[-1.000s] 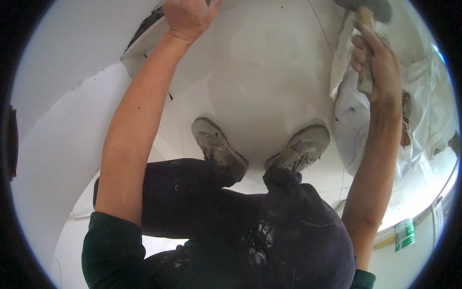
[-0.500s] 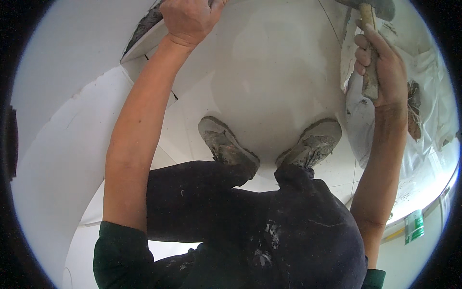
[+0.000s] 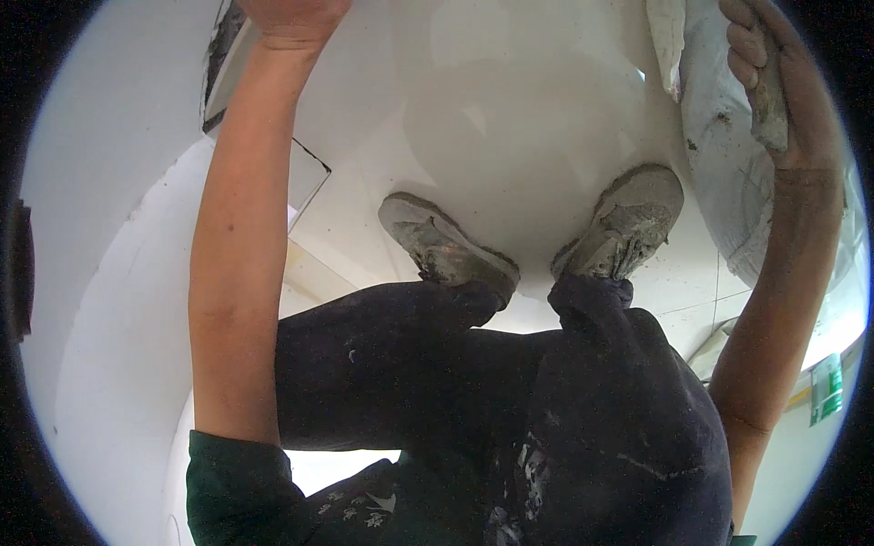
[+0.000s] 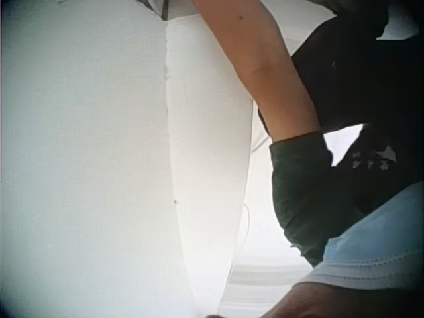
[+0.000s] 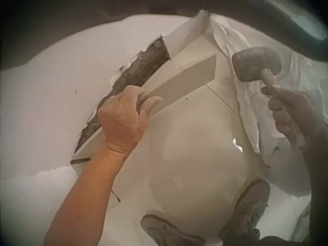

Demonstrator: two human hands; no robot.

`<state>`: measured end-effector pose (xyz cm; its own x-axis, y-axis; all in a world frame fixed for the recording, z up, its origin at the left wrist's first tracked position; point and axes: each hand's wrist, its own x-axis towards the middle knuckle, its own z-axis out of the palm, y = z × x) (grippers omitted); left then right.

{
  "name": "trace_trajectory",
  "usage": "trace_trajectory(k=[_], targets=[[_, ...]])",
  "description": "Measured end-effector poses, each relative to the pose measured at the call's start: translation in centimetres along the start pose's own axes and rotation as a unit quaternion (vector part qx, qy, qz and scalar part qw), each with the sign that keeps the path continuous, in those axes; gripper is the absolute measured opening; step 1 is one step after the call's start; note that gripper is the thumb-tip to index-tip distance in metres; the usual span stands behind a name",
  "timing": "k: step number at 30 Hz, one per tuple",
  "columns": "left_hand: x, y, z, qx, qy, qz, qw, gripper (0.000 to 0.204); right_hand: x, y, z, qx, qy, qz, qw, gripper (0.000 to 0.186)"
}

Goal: Installing tiles along a wall edge and cutting a tile to size using a circular saw.

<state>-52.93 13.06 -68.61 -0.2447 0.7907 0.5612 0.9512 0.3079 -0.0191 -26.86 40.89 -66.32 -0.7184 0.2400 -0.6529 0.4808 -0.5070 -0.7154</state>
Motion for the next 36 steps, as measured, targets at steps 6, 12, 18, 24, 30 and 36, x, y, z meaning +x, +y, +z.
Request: trace_trajectory(k=[6, 12, 18, 24, 30, 36], targets=[[-1.8, 0.5, 0.4, 0.013, 0.002, -0.008, 1.000, 0.036, -1.2, 1.1, 2.2, 0.108, 0.093, -0.043, 0.989, 0.034], [-2.1, 0.0, 0.4, 0.014, -0.006, -0.008, 1.000, 0.038, -2.1, -0.1, 1.7, 0.046, 0.099, -0.054, 0.993, 0.034], [-2.1, -1.2, -0.3, 0.037, -0.008, -0.003, 0.999, 0.037, -3.5, 0.3, 4.6, -0.045, 0.113, -0.071, 0.990, 0.042], [-1.8, -0.6, 0.6, 0.049, 0.015, -0.012, 0.999, 0.036, -1.9, 1.0, 6.7, -0.014, 0.106, -0.101, 0.989, 0.044], [-2.0, -0.8, 0.7, 0.034, 0.027, -0.004, 0.999, 0.036, -1.8, 0.9, 8.1, 0.041, 0.071, -0.070, 0.994, 0.043], [-1.5, -0.6, 0.0, -0.004, 0.044, -0.027, 0.999, 0.039, -1.9, -0.7, 7.4, 0.026, 0.046, -0.031, 0.998, 0.041]])
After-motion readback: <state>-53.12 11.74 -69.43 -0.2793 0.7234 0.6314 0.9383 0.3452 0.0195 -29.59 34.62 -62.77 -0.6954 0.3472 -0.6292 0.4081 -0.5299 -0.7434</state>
